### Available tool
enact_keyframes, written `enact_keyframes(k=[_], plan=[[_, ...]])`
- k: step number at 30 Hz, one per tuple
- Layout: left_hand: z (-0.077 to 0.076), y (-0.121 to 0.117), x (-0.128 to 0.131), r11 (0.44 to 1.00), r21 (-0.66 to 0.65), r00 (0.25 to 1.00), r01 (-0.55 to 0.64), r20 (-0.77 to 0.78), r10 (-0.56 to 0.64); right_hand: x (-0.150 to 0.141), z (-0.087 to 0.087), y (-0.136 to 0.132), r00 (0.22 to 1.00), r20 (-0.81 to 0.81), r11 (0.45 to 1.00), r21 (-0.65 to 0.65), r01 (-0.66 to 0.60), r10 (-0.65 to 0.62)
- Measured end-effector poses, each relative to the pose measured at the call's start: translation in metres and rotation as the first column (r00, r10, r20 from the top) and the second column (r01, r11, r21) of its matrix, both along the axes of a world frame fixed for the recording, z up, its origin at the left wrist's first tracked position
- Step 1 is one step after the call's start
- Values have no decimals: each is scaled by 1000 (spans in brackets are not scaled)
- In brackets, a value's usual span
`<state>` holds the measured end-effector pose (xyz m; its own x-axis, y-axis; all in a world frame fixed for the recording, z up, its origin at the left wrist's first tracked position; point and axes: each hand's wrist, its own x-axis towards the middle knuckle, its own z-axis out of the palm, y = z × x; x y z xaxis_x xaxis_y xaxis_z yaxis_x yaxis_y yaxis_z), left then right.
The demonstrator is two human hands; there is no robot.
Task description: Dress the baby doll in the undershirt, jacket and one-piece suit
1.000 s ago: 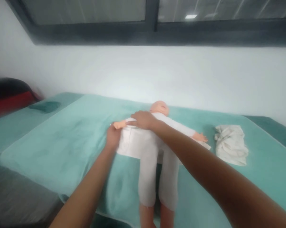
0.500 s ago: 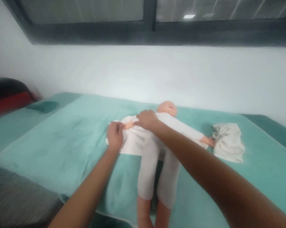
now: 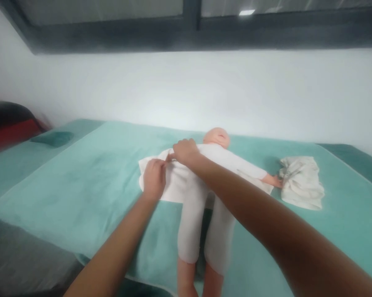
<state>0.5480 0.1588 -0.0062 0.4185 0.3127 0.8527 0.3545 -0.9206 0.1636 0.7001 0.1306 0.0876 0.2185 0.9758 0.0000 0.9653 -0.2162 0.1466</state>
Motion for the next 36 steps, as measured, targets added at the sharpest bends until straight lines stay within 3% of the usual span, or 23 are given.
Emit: enact_keyframes(k=[6, 13, 15, 17, 18, 20, 22, 24, 27, 30, 34, 36], plan=[[4, -16, 3, 973, 231, 1000, 25, -24, -20, 0, -9, 1, 1000, -8, 1000, 10, 30, -30], [3, -29, 9, 978, 179, 994, 107, -15, -106, -1, -9, 1, 995, -96, 999, 25, 39, -36], [3, -27, 8, 987, 130, 995, 94, 2, -95, 4, -4, -13, 991, -131, 998, 57, 25, -17], [4, -24, 8, 996, 59, 998, 64, -5, -63, 13, 1, -38, 980, -201, 980, 197, 39, 1], [4, -22, 8, 999, 12, 999, 38, -7, -38, 20, 1, -54, 964, -264, 941, 325, 93, -4], [5, -18, 8, 994, -107, 999, -32, 3, 33, 35, -5, -92, 922, -374, 785, 542, 300, -94], [4, -14, 9, 964, -248, 994, -99, 14, 106, 51, -18, -130, 843, -451, 626, 576, 526, -293], [3, -10, 10, 914, -382, 989, -137, -9, 145, 64, -37, -160, 733, -521, 539, 501, 678, -438], [4, -9, 12, 837, -524, 988, -157, -88, 130, 75, -61, -180, 615, -591, 510, 361, 781, -523], [11, -12, 20, 757, -637, 988, -149, -129, 86, 77, -69, -178, 571, -655, 489, 333, 806, -494], [27, -12, 38, 656, -728, 972, -198, -234, 34, 75, -67, -175, 451, -832, 408, 308, 859, -322], [36, -9, 47, 646, -722, 953, -249, -302, 30, 73, -67, -177, 358, -913, 416, 253, 873, -197]])
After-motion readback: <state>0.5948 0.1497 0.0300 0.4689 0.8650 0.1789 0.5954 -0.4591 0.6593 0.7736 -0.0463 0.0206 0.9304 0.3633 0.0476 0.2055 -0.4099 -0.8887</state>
